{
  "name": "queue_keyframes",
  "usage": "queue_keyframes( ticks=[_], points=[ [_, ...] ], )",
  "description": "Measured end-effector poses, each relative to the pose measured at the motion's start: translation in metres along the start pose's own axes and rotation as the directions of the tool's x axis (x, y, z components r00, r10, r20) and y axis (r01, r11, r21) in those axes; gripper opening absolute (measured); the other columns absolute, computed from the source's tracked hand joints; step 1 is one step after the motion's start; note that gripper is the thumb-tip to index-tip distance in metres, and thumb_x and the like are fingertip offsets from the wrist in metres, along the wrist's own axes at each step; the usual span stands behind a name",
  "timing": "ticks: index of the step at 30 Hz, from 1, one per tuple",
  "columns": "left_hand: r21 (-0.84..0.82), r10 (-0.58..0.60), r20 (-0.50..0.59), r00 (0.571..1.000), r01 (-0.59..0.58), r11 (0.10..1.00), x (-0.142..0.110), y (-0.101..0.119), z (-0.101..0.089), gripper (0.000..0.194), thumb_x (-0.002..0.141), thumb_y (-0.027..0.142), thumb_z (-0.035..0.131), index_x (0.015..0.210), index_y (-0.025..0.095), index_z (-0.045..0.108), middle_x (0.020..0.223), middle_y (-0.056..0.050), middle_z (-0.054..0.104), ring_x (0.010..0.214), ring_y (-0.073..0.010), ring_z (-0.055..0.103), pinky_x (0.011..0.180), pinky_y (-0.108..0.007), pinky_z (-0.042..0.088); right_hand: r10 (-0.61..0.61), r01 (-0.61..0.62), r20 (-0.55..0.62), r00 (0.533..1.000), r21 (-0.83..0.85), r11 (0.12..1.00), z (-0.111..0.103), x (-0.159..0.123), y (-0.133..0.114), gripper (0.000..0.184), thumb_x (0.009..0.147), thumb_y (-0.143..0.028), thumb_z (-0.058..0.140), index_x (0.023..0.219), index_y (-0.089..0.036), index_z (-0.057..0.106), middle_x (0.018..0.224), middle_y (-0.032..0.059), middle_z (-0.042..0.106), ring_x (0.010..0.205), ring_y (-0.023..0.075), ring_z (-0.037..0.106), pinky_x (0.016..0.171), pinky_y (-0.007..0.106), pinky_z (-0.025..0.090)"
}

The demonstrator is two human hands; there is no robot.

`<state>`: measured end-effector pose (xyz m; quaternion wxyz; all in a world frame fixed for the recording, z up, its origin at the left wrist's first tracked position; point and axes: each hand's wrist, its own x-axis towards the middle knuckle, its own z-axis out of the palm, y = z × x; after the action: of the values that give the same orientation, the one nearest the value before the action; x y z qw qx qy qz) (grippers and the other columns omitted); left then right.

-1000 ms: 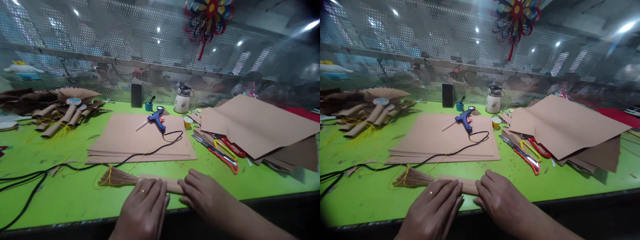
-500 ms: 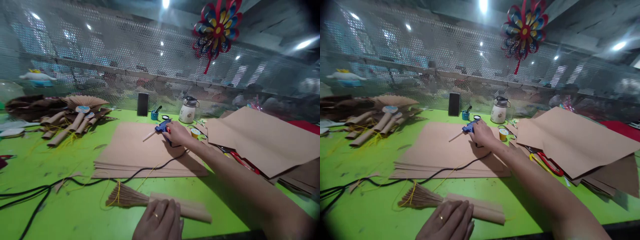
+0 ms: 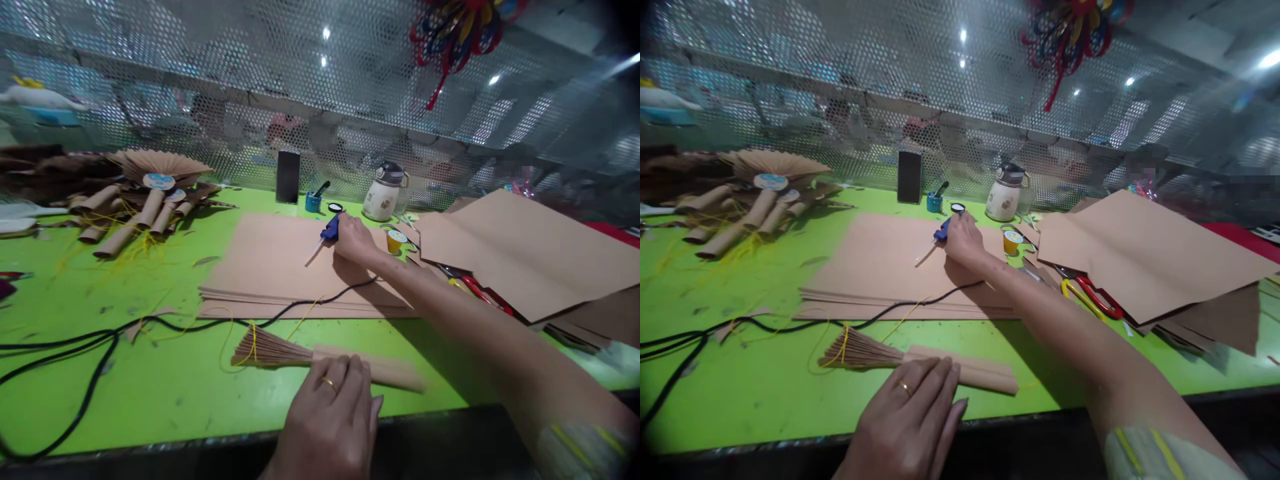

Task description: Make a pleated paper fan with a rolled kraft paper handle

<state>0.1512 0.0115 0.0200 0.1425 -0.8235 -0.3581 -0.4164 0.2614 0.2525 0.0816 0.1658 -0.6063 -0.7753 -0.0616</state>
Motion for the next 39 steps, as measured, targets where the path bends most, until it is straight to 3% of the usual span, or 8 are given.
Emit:
queue_keyframes(
  ticks=[4, 9, 12, 14, 18, 25, 31, 39],
  points=[
    [0.000, -0.006, 0.030, 1.000, 0.006, 1.000, -0.001, 0.001, -0.001, 0.023, 0.090, 0.014, 0.059, 0.107, 0.004, 0.070, 0.107, -0.014, 0.074, 0.099, -0.0287, 0.067, 0.087, -0.043, 0.052, 0.016, -0.012, -0.058, 0.998, 0.075, 0.997, -0.008, 0.001, 0.008, 0.043, 0.079, -0.020, 0.067, 0.118, -0.007, 0.053, 0.111, 0.0193, 0.064, 0.105, 0.0305, 0.059, 0.084, 0.036, 0.047],
    [0.017, 0.021, 0.009, 1.000, -0.022, 1.000, -0.001, 0.001, -0.001, 0.022, 0.090, 0.015, 0.060, 0.106, 0.004, 0.071, 0.106, -0.014, 0.075, 0.096, -0.0284, 0.068, 0.085, -0.044, 0.054, 0.024, 0.006, -0.081, 0.996, 0.351, 0.936, -0.061, -0.014, 0.040, 0.020, 0.086, -0.024, 0.061, 0.098, -0.008, 0.066, 0.094, 0.0151, 0.071, 0.087, 0.0269, 0.065, 0.076, 0.036, 0.050],
    [0.012, 0.024, 0.013, 1.000, -0.024, 1.000, -0.002, 0.001, -0.001, 0.023, 0.088, 0.016, 0.063, 0.106, 0.004, 0.071, 0.107, -0.015, 0.074, 0.098, -0.0291, 0.068, 0.086, -0.043, 0.055, -0.244, 0.130, 0.087, 0.966, 0.656, 0.744, -0.093, -0.046, 0.062, 0.029, 0.090, -0.039, 0.061, 0.084, -0.012, 0.071, 0.084, 0.0102, 0.073, 0.079, 0.0218, 0.068, 0.077, 0.034, 0.053],
    [0.009, 0.028, 0.022, 0.999, -0.028, 1.000, -0.001, 0.001, -0.001, 0.024, 0.087, 0.016, 0.064, 0.107, 0.003, 0.071, 0.108, -0.015, 0.074, 0.098, -0.0292, 0.069, 0.086, -0.043, 0.056, -0.326, 0.072, 0.198, 0.924, 0.749, 0.658, -0.103, -0.071, 0.074, 0.033, 0.088, -0.045, 0.064, 0.083, -0.013, 0.073, 0.083, 0.0095, 0.074, 0.079, 0.0205, 0.068, 0.079, 0.032, 0.053],
    [0.020, 0.044, 0.018, 0.999, -0.044, 0.999, 0.000, -0.001, -0.001, 0.023, 0.086, 0.016, 0.065, 0.105, 0.004, 0.072, 0.105, -0.014, 0.075, 0.096, -0.0289, 0.069, 0.084, -0.042, 0.057, -0.339, -0.073, 0.376, 0.862, 0.755, 0.651, -0.098, -0.112, 0.089, 0.039, 0.087, -0.050, 0.066, 0.090, -0.011, 0.075, 0.082, 0.0095, 0.074, 0.067, 0.0162, 0.064, 0.059, 0.025, 0.049],
    [0.092, 0.045, 0.031, 0.999, -0.048, 0.995, 0.001, -0.001, -0.001, 0.020, 0.089, 0.016, 0.061, 0.102, 0.007, 0.073, 0.102, -0.010, 0.076, 0.093, -0.0250, 0.070, 0.083, -0.039, 0.055, -0.328, -0.071, 0.399, 0.856, 0.719, 0.691, -0.080, -0.132, 0.097, 0.047, 0.088, -0.056, 0.061, 0.077, -0.012, 0.075, 0.057, 0.0020, 0.061, 0.045, 0.0083, 0.045, 0.039, 0.021, 0.029],
    [0.097, 0.030, 0.092, 0.995, -0.039, 0.995, 0.001, 0.000, -0.002, 0.022, 0.088, 0.010, 0.055, 0.102, 0.007, 0.073, 0.106, -0.010, 0.076, 0.099, -0.0242, 0.068, 0.089, -0.039, 0.052, -0.316, -0.092, 0.361, 0.877, 0.773, 0.627, -0.085, -0.139, 0.090, 0.042, 0.090, -0.054, 0.059, 0.095, -0.015, 0.073, 0.083, 0.0069, 0.070, 0.061, 0.0132, 0.055, 0.048, 0.023, 0.039],
    [0.124, 0.061, 0.096, 0.993, -0.073, 0.990, 0.000, 0.000, -0.003, 0.023, 0.087, 0.010, 0.054, 0.103, 0.008, 0.072, 0.107, -0.009, 0.075, 0.100, -0.0235, 0.068, 0.090, -0.038, 0.051, -0.464, -0.074, 0.387, 0.797, 0.825, 0.560, -0.078, -0.139, 0.069, 0.030, 0.093, -0.045, 0.059, 0.097, -0.016, 0.066, 0.081, 0.0024, 0.060, 0.063, 0.0112, 0.050, 0.054, 0.021, 0.041]
  ],
)
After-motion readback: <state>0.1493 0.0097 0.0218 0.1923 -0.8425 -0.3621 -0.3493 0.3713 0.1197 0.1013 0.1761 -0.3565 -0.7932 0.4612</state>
